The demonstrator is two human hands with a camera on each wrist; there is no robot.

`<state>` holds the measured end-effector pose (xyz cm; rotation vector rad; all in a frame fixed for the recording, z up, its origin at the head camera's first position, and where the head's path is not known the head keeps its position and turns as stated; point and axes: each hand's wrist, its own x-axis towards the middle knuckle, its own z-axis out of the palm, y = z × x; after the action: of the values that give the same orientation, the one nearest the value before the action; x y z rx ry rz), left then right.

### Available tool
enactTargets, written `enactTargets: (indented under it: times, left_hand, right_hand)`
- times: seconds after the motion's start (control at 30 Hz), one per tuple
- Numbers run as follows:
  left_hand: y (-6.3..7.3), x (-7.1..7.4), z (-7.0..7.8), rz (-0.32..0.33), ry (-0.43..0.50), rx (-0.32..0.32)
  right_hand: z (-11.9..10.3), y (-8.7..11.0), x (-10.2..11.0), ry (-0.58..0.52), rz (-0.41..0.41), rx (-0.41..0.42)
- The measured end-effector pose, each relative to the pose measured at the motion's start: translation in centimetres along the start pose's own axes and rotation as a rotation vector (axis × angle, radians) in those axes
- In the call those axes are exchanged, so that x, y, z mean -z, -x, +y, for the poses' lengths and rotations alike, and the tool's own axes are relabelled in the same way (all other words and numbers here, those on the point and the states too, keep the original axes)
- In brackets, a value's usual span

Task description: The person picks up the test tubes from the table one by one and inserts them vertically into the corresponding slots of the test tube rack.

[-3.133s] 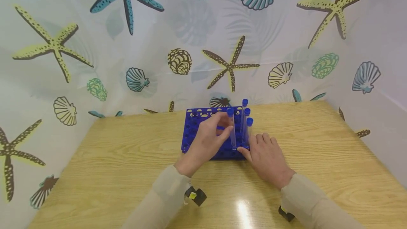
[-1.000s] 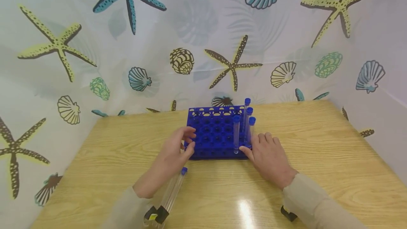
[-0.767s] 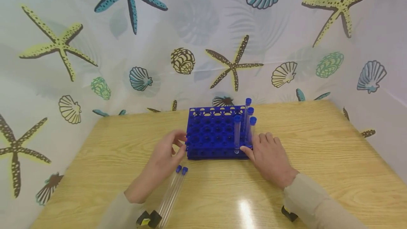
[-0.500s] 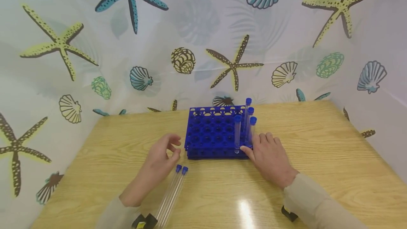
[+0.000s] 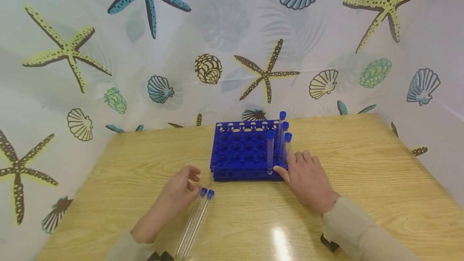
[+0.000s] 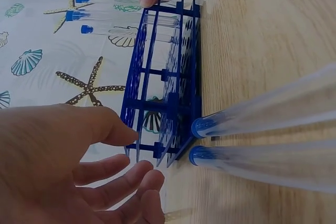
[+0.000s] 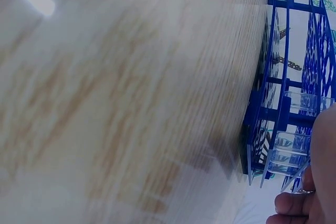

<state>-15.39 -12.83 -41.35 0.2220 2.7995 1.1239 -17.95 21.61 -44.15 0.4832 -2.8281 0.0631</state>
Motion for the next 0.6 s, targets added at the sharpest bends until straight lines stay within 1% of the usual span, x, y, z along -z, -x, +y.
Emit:
enactTargets:
  times: [0.17, 0.27, 0.5, 0.6]
  left_hand:
    - [0.4, -0.1, -0.4, -0.06, -0.058, 0.04]
    - [0.7, -0.2, -0.7, -0.084, -0.11, 0.048]
    - [1.3, -0.3, -1.0, -0.172, -0.138, 0.081]
    - [1.4, -0.4, -0.9, -0.182, -0.152, 0.092]
  right_hand:
    - [0.0, 0.0, 0.0, 0.005, -0.003, 0.001]
    - [0.1, 0.0, -0.1, 0.009, -0.001, 0.002]
    - [0.2, -0.1, -0.3, 0.028, 0.025, 0.015]
    - [0.2, -0.1, -0.2, 0.028, 0.022, 0.015]
